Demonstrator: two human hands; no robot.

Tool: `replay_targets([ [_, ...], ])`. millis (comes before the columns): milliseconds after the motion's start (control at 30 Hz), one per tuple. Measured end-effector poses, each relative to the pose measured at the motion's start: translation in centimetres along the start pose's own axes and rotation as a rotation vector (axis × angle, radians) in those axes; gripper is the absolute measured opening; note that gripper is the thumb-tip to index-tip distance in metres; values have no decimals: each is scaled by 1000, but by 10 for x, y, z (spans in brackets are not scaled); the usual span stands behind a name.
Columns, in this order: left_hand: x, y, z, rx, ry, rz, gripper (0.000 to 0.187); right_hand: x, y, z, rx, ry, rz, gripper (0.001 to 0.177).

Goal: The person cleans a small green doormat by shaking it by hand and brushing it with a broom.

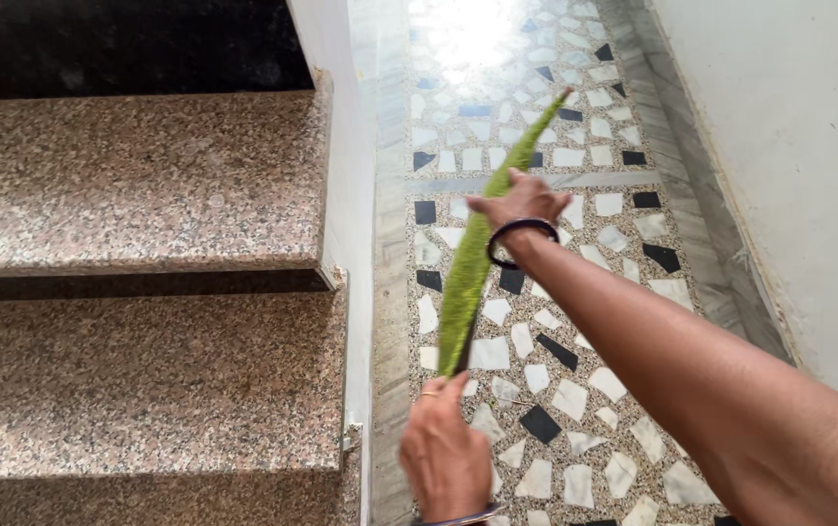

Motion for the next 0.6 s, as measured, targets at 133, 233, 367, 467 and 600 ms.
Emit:
replay_targets([
  [133, 7, -50, -20, 3, 201, -44, 58, -47, -19, 7, 144, -203, -157, 55],
  [233, -5, -74, -32, -17, 329, -26, 85, -58, -18, 13, 162, -206, -292, 48],
  [367, -13, -69, -20, -56, 329, 69, 95, -29, -7, 26, 142, -58, -232, 57],
  [467, -20, -31, -7, -117, 200, 149, 84, 19, 11, 27, 164, 184, 7, 72],
  [600, -72, 38, -3, -301, -210, 265, 51, 78, 74, -13, 122, 622, 430, 118],
])
Point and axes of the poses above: each hand's wrist, its own z-axis towards the middle knuckle, its own x-axis out of the palm, y = z × x, the point moved 6 cm from there along z, towards the middle knuckle, and after that the axes turned 4 degrees about -y, right-handed, at the moved point
